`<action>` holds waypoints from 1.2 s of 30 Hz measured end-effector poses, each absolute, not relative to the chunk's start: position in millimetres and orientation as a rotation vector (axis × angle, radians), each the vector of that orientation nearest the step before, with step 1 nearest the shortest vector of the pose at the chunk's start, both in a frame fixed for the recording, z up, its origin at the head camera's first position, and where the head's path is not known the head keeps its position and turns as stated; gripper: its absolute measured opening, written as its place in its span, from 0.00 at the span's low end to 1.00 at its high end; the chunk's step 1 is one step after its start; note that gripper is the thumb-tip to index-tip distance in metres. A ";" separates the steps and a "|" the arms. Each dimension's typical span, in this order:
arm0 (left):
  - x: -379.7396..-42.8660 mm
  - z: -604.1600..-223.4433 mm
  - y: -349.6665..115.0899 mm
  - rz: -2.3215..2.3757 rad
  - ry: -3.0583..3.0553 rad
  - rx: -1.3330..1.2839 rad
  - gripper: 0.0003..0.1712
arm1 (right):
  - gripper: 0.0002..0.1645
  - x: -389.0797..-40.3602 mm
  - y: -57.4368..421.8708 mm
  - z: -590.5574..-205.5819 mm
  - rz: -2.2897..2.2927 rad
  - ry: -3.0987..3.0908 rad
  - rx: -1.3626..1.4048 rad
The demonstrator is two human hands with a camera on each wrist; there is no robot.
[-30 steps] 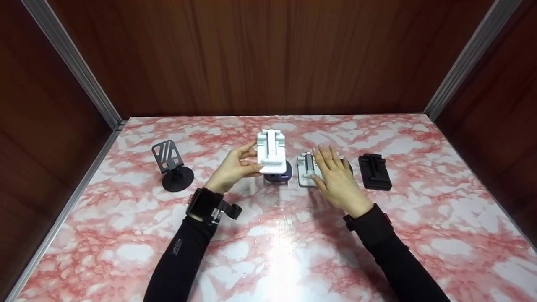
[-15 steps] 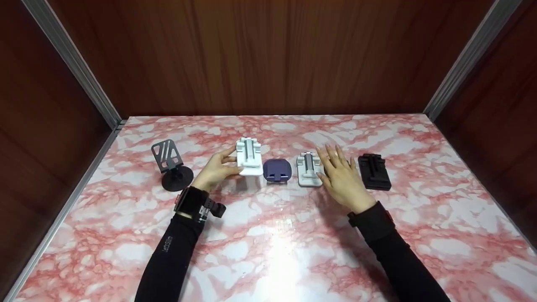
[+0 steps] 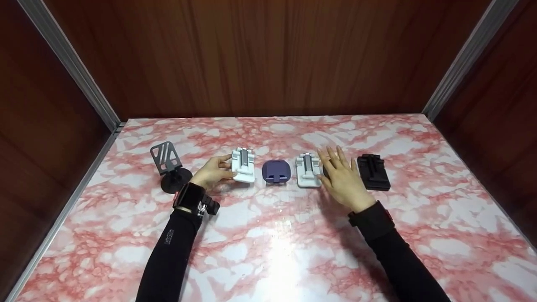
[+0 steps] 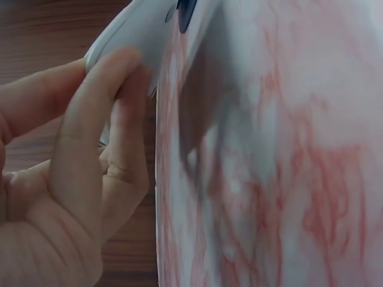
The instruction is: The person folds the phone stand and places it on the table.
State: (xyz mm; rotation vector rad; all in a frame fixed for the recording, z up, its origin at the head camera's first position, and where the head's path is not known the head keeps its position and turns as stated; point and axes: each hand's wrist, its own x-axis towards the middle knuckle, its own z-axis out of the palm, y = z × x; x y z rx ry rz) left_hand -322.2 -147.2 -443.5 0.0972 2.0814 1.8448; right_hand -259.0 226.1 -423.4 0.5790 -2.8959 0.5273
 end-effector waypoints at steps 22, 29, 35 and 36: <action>-325.3 -434.3 -152.4 1.499 2.268 0.151 0.45 | 0.41 -259.6 226.6 -421.1 0.537 -2.951 0.569; -322.0 -429.0 -152.6 1.386 2.354 0.142 0.39 | 0.41 -259.8 227.1 -422.4 0.524 -2.945 0.564; -318.7 -426.6 -154.2 1.343 2.392 0.122 0.38 | 0.41 -259.6 227.3 -423.0 0.516 -2.937 0.572; -318.0 -426.3 -154.4 1.331 2.405 0.125 0.38 | 0.41 -259.5 227.3 -422.9 0.513 -2.939 0.572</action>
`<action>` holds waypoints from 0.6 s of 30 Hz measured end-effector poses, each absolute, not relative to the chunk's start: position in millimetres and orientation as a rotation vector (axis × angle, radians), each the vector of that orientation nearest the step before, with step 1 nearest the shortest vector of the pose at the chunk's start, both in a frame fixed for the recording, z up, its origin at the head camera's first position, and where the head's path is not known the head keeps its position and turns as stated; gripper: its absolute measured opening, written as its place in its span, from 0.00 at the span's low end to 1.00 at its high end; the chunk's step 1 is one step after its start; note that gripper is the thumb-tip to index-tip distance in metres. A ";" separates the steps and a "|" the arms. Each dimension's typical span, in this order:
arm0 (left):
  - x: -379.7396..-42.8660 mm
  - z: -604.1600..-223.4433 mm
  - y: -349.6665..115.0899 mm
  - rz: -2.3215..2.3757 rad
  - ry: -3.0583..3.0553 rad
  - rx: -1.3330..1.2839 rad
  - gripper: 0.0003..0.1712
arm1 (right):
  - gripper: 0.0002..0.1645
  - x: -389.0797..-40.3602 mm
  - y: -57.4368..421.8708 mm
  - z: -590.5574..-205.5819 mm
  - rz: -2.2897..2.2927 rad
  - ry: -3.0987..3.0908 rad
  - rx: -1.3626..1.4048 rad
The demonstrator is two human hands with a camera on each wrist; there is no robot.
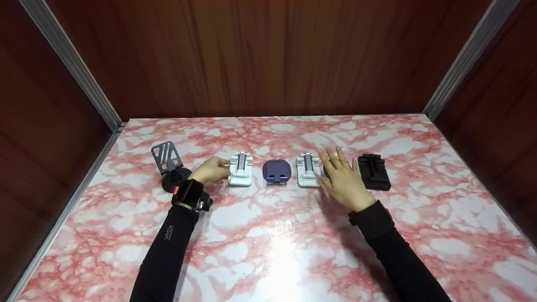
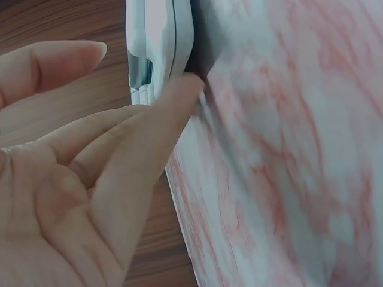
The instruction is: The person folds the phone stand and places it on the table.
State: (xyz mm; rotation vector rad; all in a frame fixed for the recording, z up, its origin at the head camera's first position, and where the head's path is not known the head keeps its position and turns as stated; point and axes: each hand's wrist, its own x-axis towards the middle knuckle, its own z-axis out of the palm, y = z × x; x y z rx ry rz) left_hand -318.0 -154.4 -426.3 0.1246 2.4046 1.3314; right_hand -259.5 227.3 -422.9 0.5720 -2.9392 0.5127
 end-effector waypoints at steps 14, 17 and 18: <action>-351.0 -476.9 -166.7 0.930 2.756 0.372 0.43 | 0.41 -260.5 227.1 -423.3 0.473 -2.968 0.560; -379.7 -518.3 -175.2 0.757 2.868 0.373 0.44 | 0.41 -261.5 226.5 -424.3 0.460 -2.986 0.569; -381.8 -521.9 -175.0 0.718 2.888 0.381 0.45 | 0.41 -261.7 226.2 -424.4 0.460 -2.992 0.571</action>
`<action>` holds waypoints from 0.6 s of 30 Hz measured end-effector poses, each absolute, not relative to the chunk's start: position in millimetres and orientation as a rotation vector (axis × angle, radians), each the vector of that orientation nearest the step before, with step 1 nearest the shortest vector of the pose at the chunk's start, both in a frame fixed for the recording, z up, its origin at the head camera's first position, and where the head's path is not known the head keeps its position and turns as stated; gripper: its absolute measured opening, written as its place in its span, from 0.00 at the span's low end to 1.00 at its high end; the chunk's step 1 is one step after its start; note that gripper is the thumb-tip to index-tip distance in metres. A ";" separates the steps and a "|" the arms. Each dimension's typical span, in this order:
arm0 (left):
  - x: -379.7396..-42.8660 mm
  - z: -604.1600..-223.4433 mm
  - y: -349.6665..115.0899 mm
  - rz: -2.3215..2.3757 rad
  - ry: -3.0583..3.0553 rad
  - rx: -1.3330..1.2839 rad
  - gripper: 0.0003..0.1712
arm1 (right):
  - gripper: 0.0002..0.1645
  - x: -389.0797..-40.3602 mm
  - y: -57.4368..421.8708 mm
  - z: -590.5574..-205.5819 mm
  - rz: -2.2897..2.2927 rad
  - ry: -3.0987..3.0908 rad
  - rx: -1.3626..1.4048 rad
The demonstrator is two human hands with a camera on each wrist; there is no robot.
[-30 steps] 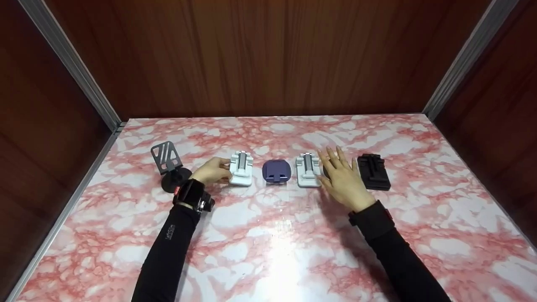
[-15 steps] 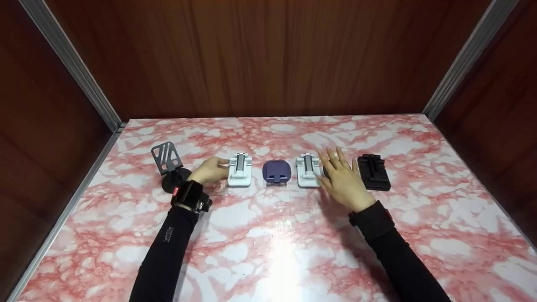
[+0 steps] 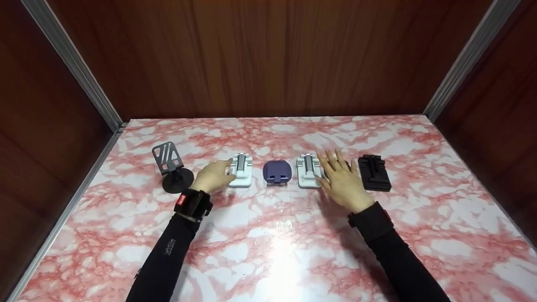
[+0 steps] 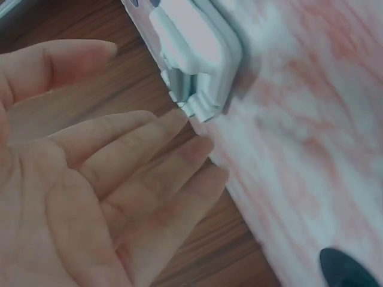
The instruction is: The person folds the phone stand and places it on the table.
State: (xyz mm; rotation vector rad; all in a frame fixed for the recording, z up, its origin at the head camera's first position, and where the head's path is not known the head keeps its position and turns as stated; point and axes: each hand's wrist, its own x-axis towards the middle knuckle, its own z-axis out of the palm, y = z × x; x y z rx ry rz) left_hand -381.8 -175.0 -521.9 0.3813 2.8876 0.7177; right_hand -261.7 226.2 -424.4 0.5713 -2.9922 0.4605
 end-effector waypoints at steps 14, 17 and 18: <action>-264.0 -401.1 -139.6 0.600 2.988 0.456 0.39 | 0.40 -261.0 226.0 -425.2 0.477 -3.004 0.601; -260.8 -401.7 -143.9 0.595 3.040 0.428 0.40 | 0.40 -260.7 225.4 -425.0 0.461 -3.005 0.606; -260.0 -402.0 -145.6 0.595 3.055 0.417 0.40 | 0.40 -260.7 225.2 -425.0 0.458 -3.005 0.609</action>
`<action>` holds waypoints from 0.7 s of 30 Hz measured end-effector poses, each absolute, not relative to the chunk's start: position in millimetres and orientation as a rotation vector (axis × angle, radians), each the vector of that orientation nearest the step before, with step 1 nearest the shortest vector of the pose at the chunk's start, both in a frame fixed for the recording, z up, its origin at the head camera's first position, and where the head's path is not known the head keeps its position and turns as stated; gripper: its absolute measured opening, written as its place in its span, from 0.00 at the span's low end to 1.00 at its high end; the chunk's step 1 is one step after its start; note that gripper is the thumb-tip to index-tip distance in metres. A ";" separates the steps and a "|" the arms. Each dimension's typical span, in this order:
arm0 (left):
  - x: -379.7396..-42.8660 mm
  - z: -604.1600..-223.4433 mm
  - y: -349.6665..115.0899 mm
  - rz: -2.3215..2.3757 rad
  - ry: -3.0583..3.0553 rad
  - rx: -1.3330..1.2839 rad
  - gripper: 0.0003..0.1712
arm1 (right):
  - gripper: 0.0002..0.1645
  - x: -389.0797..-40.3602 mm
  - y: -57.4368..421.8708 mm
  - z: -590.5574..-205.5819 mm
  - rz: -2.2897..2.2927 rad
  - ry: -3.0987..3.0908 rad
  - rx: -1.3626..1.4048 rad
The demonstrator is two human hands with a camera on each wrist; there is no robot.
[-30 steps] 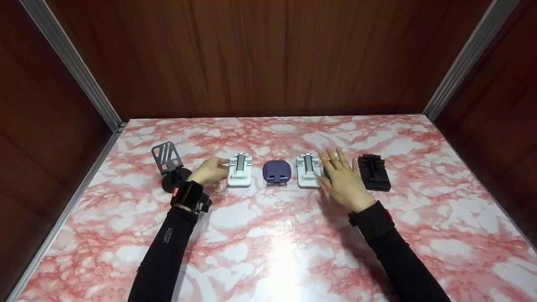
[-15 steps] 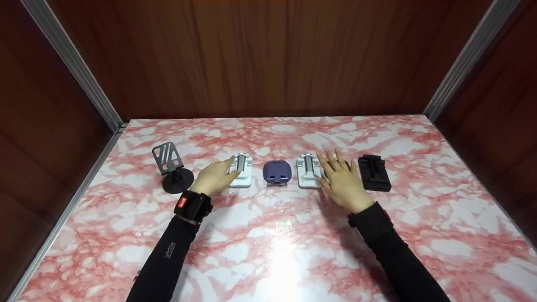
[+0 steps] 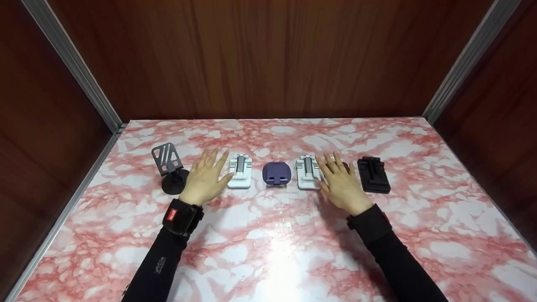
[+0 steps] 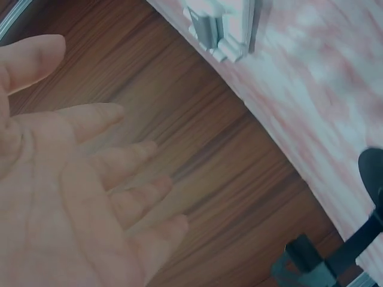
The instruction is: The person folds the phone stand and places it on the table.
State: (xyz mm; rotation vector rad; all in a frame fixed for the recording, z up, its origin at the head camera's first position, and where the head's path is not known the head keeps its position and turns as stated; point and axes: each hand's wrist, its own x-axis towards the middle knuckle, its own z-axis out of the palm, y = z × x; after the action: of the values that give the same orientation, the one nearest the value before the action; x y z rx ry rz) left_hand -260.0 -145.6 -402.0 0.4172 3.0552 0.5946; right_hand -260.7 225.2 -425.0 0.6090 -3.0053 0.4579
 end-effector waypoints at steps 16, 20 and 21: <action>-240.2 -389.3 -182.7 0.602 3.133 0.229 0.43 | 0.40 -259.0 220.0 -427.7 0.463 -2.963 0.641; -243.2 -387.6 -195.6 0.631 3.144 0.174 0.46 | 0.39 -257.8 218.7 -426.0 0.475 -2.955 0.644; -244.0 -387.3 -198.7 0.643 3.154 0.159 0.46 | 0.39 -257.5 218.6 -425.7 0.484 -2.952 0.644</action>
State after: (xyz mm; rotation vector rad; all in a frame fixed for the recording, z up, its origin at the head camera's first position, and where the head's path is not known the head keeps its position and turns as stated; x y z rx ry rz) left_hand -244.0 -198.7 -387.3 0.1593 3.1544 0.6433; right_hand -257.5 218.6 -425.7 0.6442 -2.9518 0.4837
